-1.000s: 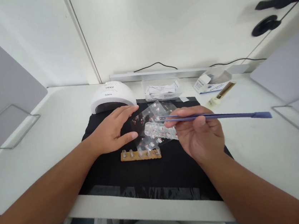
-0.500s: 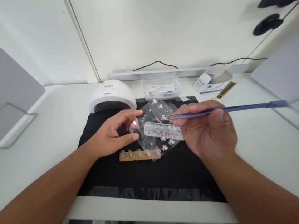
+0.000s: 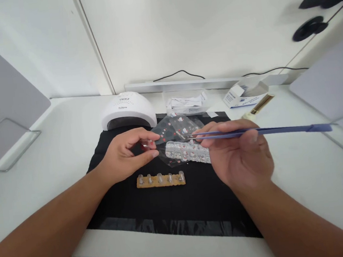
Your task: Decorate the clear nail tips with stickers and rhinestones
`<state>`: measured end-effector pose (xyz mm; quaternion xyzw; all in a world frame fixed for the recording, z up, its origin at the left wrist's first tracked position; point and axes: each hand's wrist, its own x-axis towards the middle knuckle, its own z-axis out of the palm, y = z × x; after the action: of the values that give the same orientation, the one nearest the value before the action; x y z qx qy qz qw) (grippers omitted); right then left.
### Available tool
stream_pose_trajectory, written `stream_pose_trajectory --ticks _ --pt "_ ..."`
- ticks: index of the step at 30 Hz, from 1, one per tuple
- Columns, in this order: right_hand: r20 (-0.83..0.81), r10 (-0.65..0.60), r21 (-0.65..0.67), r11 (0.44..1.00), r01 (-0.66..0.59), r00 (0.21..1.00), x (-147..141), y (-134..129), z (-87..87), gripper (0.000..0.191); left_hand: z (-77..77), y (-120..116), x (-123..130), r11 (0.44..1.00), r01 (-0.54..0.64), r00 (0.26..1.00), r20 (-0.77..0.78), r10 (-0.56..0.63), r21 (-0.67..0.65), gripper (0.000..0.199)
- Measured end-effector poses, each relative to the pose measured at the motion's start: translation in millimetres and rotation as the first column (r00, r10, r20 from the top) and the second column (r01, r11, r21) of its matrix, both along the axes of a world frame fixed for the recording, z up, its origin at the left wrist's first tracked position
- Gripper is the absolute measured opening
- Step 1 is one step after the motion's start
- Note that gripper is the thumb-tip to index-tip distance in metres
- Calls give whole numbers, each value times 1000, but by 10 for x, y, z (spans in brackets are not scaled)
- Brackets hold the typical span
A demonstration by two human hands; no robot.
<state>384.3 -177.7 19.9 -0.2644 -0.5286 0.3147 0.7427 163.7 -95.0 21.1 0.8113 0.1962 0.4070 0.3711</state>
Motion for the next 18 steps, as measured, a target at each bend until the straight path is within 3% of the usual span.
stream_pose_trajectory --ticks 8,11,14,18 --pt "1 -19 -6 1000 19 1000 -43 -8 -4 24 -22 -15 30 990 -140 982 123 142 -24 22" --pt "30 28 -24 999 -28 999 -68 -10 -17 25 -55 -30 30 980 -194 969 148 198 -40 21" --pt "38 102 -13 995 -102 994 -103 -20 -45 25 -67 -55 47 983 -183 965 192 178 8 20" --pt "37 108 7 994 -108 994 -131 -31 -74 24 -58 -95 82 992 -114 976 191 102 54 24"
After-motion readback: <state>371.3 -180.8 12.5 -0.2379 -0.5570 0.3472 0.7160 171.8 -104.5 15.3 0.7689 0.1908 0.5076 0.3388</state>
